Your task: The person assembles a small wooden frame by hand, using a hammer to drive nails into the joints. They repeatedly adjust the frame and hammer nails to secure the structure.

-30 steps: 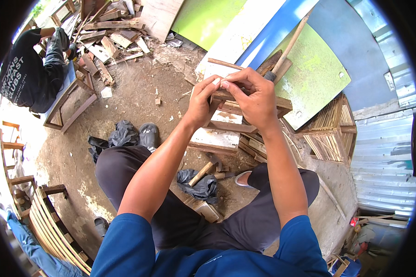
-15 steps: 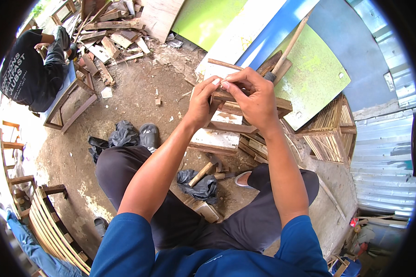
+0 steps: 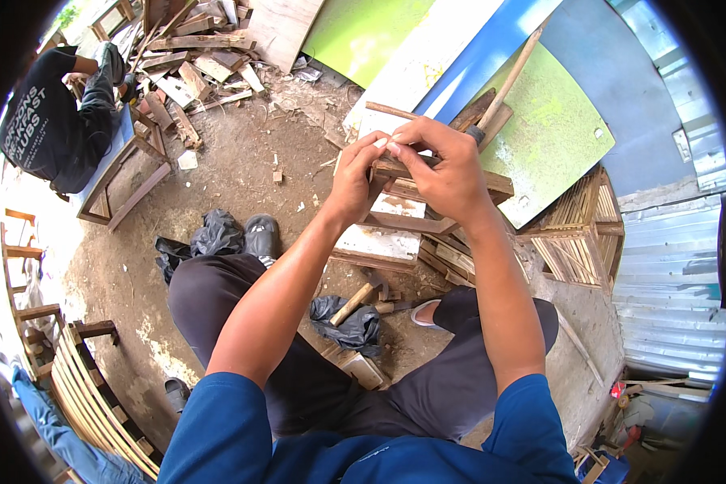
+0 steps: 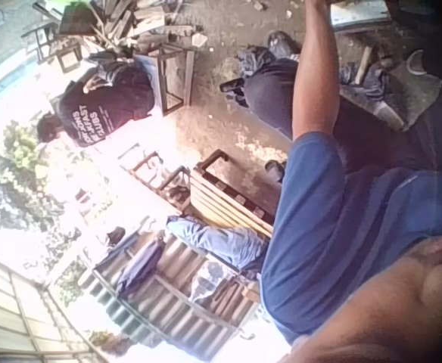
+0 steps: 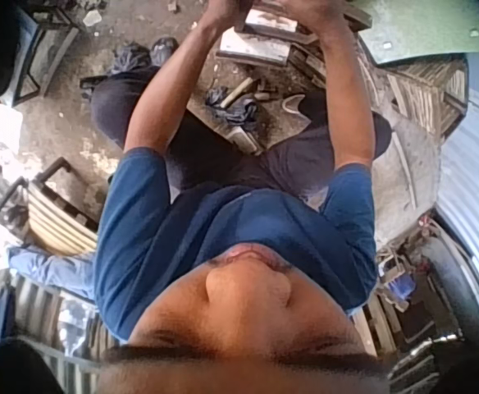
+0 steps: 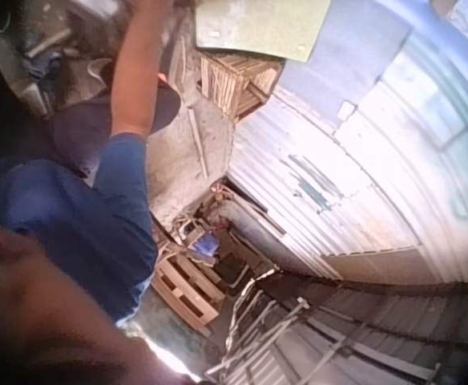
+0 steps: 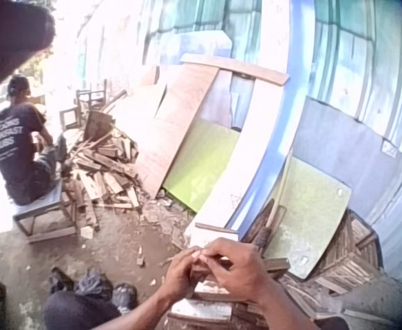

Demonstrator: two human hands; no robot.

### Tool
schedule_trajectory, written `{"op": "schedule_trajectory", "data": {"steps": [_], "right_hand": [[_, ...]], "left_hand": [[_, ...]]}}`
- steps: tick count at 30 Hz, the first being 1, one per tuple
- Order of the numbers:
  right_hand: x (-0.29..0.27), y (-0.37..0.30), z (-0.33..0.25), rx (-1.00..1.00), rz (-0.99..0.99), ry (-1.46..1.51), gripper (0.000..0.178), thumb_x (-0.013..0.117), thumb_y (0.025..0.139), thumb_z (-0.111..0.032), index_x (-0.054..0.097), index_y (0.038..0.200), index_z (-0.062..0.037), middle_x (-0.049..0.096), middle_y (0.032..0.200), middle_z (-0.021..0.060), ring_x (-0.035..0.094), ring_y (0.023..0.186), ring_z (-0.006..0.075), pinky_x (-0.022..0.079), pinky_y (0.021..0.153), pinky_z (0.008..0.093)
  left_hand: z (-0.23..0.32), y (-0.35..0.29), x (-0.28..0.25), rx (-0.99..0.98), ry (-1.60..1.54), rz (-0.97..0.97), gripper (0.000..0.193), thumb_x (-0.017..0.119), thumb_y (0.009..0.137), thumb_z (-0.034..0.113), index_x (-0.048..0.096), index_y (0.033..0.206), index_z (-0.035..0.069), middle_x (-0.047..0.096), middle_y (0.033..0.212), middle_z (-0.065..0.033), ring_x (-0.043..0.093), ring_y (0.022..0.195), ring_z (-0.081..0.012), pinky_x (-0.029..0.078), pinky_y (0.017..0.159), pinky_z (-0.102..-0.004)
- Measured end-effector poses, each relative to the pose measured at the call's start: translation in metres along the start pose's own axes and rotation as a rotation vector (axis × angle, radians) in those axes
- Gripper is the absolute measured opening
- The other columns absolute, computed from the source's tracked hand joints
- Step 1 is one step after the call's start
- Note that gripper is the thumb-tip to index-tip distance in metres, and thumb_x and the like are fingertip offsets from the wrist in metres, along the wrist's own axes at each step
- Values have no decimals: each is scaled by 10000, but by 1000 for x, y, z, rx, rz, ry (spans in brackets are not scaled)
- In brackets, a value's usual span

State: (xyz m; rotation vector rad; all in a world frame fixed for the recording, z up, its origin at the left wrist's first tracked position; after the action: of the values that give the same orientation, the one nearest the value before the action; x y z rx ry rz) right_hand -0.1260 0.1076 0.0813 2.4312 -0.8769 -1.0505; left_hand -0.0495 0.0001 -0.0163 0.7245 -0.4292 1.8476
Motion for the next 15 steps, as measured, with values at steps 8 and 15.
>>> {"op": "schedule_trajectory", "data": {"steps": [8,15], "right_hand": [[6,0,-4,-140,19,-30,91,712,893,52,664,957,9,689,844,132,686,730,260,533,616,348],[7,0,-1,-104,24,18,99,701,883,74,653,945,13,687,838,123,686,724,258,532,621,346]], "left_hand": [[-1,1,-1,4,1,0,249,507,1026,243,653,1102,55,640,879,-26,592,731,-87,464,587,-246],[-3,3,-4,-11,15,-3,238,504,1022,238,653,1072,60,638,873,-30,584,723,-83,464,577,-248]]}}
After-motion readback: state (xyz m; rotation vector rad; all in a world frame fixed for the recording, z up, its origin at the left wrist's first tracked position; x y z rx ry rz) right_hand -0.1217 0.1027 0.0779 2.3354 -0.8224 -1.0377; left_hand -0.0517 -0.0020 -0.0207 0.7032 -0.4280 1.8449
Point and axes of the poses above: each hand's wrist, its own y-axis towards the middle knuckle, its own x-axis out of the palm, z = x × y, the point moved 3 cm from there along y, towards the middle knuckle
